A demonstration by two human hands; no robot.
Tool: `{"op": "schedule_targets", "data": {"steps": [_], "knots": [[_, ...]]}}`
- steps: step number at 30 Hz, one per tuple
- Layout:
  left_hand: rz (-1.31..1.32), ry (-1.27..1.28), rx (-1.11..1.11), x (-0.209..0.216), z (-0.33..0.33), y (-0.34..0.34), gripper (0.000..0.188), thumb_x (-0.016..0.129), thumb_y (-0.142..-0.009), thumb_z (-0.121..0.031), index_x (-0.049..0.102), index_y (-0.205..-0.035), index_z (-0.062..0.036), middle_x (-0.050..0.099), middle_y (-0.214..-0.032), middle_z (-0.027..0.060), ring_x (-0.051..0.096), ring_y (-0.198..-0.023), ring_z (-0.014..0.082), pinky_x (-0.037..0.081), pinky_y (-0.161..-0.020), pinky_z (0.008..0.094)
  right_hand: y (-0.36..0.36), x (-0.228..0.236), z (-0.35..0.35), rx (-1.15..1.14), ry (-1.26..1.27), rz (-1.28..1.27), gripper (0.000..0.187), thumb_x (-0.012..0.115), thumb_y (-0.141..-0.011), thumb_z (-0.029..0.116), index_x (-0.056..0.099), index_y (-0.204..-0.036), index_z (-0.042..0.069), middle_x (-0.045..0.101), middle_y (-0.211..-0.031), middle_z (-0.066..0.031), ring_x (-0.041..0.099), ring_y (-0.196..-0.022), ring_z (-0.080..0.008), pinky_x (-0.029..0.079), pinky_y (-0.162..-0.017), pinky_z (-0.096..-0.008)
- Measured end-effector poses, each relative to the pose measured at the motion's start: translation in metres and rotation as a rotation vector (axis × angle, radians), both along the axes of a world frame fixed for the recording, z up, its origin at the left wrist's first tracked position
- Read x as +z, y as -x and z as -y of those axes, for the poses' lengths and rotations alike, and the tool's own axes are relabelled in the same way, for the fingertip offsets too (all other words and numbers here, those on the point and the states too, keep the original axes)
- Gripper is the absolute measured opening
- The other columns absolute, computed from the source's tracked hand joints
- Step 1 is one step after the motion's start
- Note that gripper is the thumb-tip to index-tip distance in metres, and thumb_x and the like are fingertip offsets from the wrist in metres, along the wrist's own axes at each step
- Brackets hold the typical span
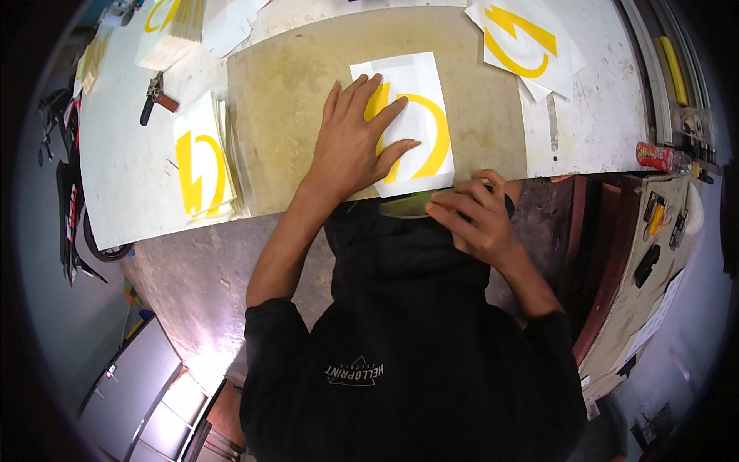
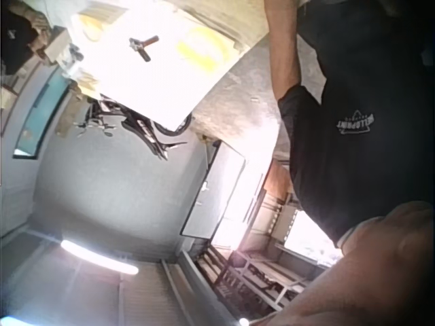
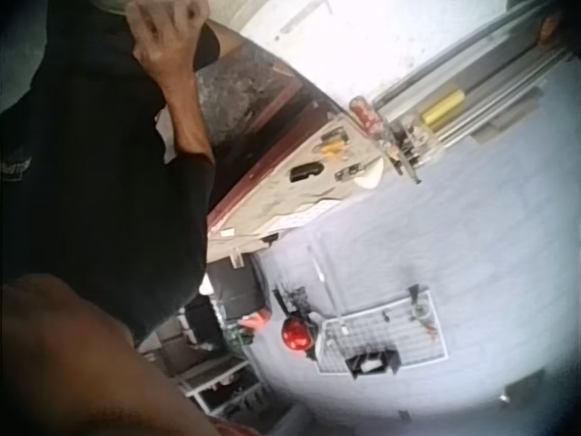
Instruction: The person repeatedly peels yellow logo stickers from their white backing sheets on a workbench. They handle each sheet one at a time, peel the sticker, and place the finished sheet aside. The process is repeated continuously throughout the clip.
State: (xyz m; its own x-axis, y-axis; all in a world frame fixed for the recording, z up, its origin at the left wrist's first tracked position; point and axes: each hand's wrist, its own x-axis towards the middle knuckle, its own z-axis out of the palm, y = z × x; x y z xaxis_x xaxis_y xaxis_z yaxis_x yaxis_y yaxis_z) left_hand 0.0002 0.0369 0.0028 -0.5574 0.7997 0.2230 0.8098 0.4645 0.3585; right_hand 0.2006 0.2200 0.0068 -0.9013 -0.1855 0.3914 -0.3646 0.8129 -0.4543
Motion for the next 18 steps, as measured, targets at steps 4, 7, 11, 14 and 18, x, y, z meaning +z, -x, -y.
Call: {"op": "schedule_targets", "data": {"steps": [4, 7, 11, 14, 18], "knots": [[0.031, 0.021, -0.030, 0.004, 0.002, -0.002, 0.063, 0.081, -0.086, -0.047, 0.067, -0.138, -0.0130, 0.050, -0.151, 0.0246, 0.043, -0.145, 0.0419, 0.025, -0.123, 0.0603, -0.010, -0.010, 0.007, -0.037, -0.059, -0.010, 0.040, 0.079, -0.074, 0.007, 0.079, -0.114, 0.014, 0.072, -0.114, -0.0007, 0.063, -0.099, -0.0216, 0.039, -0.104, -0.0539], [0.046, -0.010, -0.018, 0.003, 0.004, -0.005, 0.064, 0.082, -0.085, -0.047, 0.067, -0.138, -0.0135, 0.049, -0.151, 0.0250, 0.043, -0.145, 0.0421, 0.024, -0.123, 0.0613, -0.012, -0.011, 0.010, -0.115, -0.029, -0.043, 0.040, 0.079, -0.076, 0.006, 0.079, -0.114, 0.014, 0.072, -0.114, 0.0001, 0.062, -0.098, -0.0215, 0.039, -0.104, -0.0539], [0.055, -0.006, -0.012, 0.001, 0.005, -0.005, 0.064, 0.082, -0.085, -0.047, 0.067, -0.138, -0.0137, 0.048, -0.153, 0.0246, 0.042, -0.145, 0.0416, 0.024, -0.124, 0.0605, 0.003, -0.001, 0.002, -0.106, 0.021, -0.018, 0.042, 0.078, -0.079, 0.003, 0.078, -0.119, 0.015, 0.071, -0.109, -0.0009, 0.062, -0.096, -0.0223, 0.038, -0.104, -0.0534], [0.093, 0.007, -0.025, 0.002, 0.007, -0.003, 0.066, 0.081, -0.086, -0.047, 0.066, -0.140, -0.0141, 0.045, -0.155, 0.0244, 0.039, -0.148, 0.0411, 0.021, -0.125, 0.0600, 0.026, 0.000, -0.002, -0.104, 0.079, 0.047, 0.043, 0.077, -0.082, 0.002, 0.076, -0.123, 0.016, 0.069, -0.104, -0.0025, 0.062, -0.094, -0.0223, 0.039, -0.100, -0.0499], [0.200, 0.050, -0.082, 0.011, 0.014, 0.001, 0.076, 0.081, -0.084, -0.052, 0.060, -0.147, -0.0150, 0.039, -0.161, 0.0244, 0.032, -0.153, 0.0414, 0.016, -0.127, 0.0597, 0.043, -0.004, 0.000, -0.120, 0.160, 0.064, 0.042, 0.078, -0.082, 0.001, 0.076, -0.123, 0.014, 0.067, -0.097, -0.0040, 0.063, -0.092, -0.0217, 0.039, -0.093, -0.0446]]}}
